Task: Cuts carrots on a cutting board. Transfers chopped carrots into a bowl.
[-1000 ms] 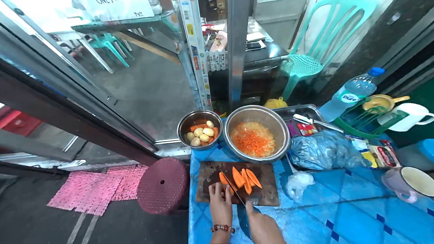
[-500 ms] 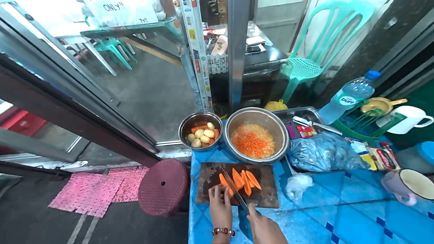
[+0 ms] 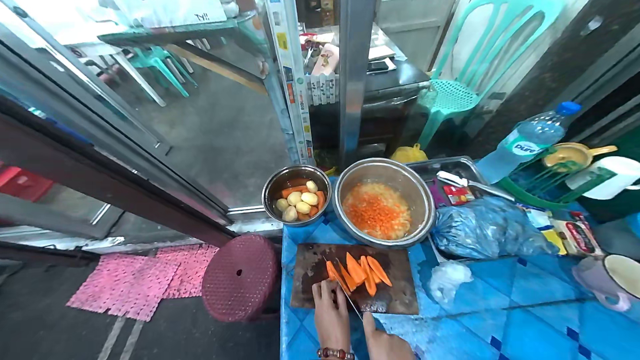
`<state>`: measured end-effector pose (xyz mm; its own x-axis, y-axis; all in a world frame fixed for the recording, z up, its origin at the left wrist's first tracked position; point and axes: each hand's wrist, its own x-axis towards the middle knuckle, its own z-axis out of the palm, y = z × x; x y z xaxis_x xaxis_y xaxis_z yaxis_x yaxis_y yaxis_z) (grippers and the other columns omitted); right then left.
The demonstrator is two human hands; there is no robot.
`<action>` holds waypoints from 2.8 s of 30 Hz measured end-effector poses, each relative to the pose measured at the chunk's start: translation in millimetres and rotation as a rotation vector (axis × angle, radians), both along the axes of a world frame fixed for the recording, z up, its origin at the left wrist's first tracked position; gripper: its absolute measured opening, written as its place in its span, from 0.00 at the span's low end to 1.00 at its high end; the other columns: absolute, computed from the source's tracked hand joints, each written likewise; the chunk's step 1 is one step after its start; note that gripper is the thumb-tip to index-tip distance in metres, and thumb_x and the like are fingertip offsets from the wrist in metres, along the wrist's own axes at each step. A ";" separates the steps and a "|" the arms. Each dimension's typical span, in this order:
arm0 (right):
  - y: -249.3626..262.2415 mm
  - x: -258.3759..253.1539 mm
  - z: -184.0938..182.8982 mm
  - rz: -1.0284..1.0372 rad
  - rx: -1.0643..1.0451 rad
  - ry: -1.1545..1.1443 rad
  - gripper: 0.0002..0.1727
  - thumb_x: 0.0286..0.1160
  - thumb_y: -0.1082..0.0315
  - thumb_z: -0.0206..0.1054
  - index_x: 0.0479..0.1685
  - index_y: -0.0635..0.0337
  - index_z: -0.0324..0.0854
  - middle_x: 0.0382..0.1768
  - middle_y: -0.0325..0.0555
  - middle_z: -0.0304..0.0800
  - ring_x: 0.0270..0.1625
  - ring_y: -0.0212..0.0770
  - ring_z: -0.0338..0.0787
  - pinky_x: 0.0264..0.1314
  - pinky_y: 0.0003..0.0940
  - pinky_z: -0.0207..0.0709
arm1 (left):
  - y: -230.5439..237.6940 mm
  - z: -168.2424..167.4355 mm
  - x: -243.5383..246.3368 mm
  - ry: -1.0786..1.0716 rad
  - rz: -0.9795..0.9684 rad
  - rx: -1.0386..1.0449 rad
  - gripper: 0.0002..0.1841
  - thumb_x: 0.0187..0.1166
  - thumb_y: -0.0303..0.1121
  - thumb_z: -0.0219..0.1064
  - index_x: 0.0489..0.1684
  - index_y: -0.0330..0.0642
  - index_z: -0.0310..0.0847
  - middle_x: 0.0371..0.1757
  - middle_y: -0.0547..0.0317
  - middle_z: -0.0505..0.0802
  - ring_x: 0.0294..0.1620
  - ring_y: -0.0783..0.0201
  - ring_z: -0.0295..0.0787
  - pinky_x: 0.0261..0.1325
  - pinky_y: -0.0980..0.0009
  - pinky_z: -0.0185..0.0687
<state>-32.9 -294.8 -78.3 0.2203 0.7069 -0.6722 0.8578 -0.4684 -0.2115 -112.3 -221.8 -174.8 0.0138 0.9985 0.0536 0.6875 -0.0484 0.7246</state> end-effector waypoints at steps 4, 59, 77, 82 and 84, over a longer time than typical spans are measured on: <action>7.7 5.6 -5.1 0.032 0.012 0.028 0.23 0.88 0.74 0.53 0.81 0.65 0.64 0.40 0.65 0.94 0.47 0.69 0.96 0.48 0.63 0.87 | 0.5 -6.4 -0.7 -0.055 -0.007 0.061 0.05 0.75 0.26 0.69 0.42 0.35 0.89 0.50 0.44 0.89 0.31 0.63 0.89 0.36 0.68 0.90; 8.2 12.6 0.7 0.031 0.015 0.071 0.22 0.97 0.58 0.44 0.80 0.60 0.64 0.46 0.63 0.94 0.55 0.66 0.95 0.56 0.62 0.86 | -2.0 5.2 -22.3 -0.046 -0.103 -0.047 0.06 0.76 0.29 0.72 0.42 0.37 0.91 0.50 0.49 0.92 0.43 0.62 0.93 0.51 0.67 0.92; 12.1 11.6 -2.2 0.005 -0.017 0.096 0.23 0.97 0.58 0.44 0.81 0.63 0.65 0.44 0.66 0.94 0.52 0.69 0.96 0.54 0.63 0.87 | 104.7 41.6 37.6 0.118 -0.303 0.190 0.12 0.87 0.33 0.61 0.54 0.33 0.82 0.60 0.39 0.87 0.67 0.39 0.83 0.71 0.50 0.80; 12.1 13.7 -9.3 -0.022 -0.020 0.136 0.26 0.97 0.57 0.44 0.83 0.64 0.64 0.43 0.66 0.94 0.53 0.70 0.95 0.54 0.65 0.86 | 104.7 37.3 47.3 0.305 -0.293 0.032 0.12 0.88 0.32 0.59 0.59 0.35 0.82 0.68 0.39 0.83 0.77 0.41 0.76 0.79 0.54 0.73; 13.7 13.0 -13.5 -0.029 -0.019 0.133 0.26 0.97 0.57 0.44 0.83 0.64 0.64 0.43 0.66 0.94 0.52 0.70 0.95 0.53 0.65 0.86 | 106.7 32.8 46.3 0.300 -0.300 0.062 0.12 0.88 0.31 0.59 0.58 0.35 0.82 0.68 0.37 0.84 0.79 0.38 0.74 0.83 0.52 0.70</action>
